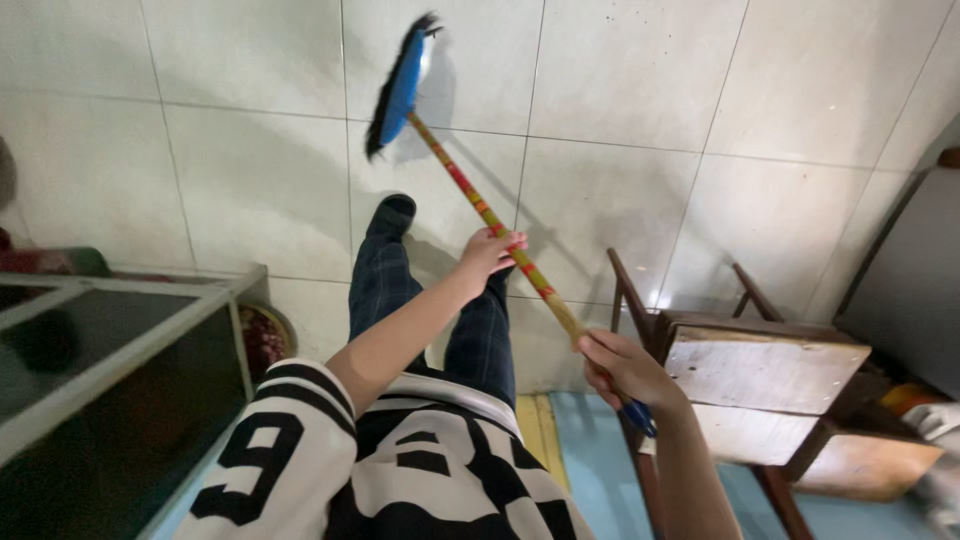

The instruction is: The person sweeps a tiled floor with a broom, moving debris toward a central area. They briefly lift a small wooden stool to sweep underneath it, then continue sweeping the surrounding floor.

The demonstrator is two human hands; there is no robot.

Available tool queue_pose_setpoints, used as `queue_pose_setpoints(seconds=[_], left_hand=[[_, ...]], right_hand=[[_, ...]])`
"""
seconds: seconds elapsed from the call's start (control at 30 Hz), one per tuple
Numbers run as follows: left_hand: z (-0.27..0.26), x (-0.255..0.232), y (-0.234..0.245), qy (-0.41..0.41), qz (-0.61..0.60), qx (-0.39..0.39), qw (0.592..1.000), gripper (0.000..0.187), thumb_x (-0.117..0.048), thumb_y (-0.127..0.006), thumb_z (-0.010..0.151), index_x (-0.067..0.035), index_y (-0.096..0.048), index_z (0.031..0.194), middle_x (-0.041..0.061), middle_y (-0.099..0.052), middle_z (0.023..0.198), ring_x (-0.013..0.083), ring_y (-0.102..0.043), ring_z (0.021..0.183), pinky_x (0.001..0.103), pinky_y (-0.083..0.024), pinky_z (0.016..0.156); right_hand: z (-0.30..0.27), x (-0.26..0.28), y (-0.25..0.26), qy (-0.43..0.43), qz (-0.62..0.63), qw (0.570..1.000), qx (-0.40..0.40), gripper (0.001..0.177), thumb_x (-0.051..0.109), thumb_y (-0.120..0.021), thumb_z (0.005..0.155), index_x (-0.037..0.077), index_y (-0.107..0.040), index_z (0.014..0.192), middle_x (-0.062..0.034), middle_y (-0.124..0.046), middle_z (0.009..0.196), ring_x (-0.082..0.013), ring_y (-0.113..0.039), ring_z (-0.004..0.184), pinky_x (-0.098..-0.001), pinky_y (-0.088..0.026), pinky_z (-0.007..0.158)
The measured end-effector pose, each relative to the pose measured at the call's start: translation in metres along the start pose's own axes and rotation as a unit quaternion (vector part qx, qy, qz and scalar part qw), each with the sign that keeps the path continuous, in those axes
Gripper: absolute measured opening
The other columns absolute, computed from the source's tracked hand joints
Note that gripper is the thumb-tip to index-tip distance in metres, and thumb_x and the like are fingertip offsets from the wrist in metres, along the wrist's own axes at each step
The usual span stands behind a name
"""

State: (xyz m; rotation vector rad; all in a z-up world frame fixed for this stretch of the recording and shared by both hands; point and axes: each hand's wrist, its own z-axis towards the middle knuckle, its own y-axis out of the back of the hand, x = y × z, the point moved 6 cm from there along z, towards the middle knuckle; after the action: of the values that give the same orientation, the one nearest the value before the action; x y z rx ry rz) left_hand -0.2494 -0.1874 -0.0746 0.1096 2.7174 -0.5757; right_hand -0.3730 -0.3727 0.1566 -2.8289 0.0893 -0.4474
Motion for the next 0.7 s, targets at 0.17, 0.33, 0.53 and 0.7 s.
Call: queue_pose_setpoints(seconds=[0.17,0.33,0.53,0.7], left_hand=[[0.018,0.013,0.1,-0.068,-0.119,-0.066,0.988,0.029,-0.027,-0.069,0.095,-0.008,-0.059,0.116,0.006,-0.071,0.13,0.0164,-0.064,0.126,0.036,-0.047,0.108],[0.026,-0.009,0.176,-0.063,-0.116,-0.136,0.982,0.028,-0.029,-0.063,0.099,-0.01,-0.062,0.119,0.002,-0.07,0.123,0.0136,-0.061,0.119,0.036,-0.045,0.104],[0.061,-0.056,0.197,-0.024,0.014,-0.211,0.977,0.04,-0.036,-0.061,0.098,-0.004,-0.067,0.122,0.006,-0.071,0.113,0.0176,-0.067,0.107,0.041,-0.048,0.093],[0.053,-0.104,0.175,-0.046,0.045,-0.15,0.987,0.052,-0.034,-0.059,0.094,-0.004,-0.057,0.136,0.007,-0.072,0.124,0.0202,-0.068,0.113,0.038,-0.046,0.094]], right_hand=[[0.084,0.031,-0.027,-0.027,0.025,0.991,0.125,0.023,0.023,-0.057,0.105,0.001,-0.055,0.106,-0.0058,-0.059,0.075,-0.0137,-0.06,0.054,-0.027,-0.051,0.051],[0.188,0.071,-0.085,-0.056,0.196,0.95,0.236,0.038,0.026,-0.061,0.099,0.004,-0.057,0.13,0.0019,-0.059,0.079,-0.0005,-0.041,0.043,-0.0176,-0.029,0.032],[0.288,0.128,-0.1,-0.009,0.099,0.99,0.097,0.038,0.011,-0.068,0.095,0.0,-0.054,0.129,-0.0016,-0.055,0.072,-0.0048,-0.042,0.046,-0.0226,-0.029,0.037],[0.234,0.181,0.025,0.011,-0.021,0.998,-0.054,0.046,0.011,-0.064,0.093,0.004,-0.056,0.138,0.0009,-0.05,0.062,-0.0058,-0.037,0.039,-0.0239,-0.027,0.032]])
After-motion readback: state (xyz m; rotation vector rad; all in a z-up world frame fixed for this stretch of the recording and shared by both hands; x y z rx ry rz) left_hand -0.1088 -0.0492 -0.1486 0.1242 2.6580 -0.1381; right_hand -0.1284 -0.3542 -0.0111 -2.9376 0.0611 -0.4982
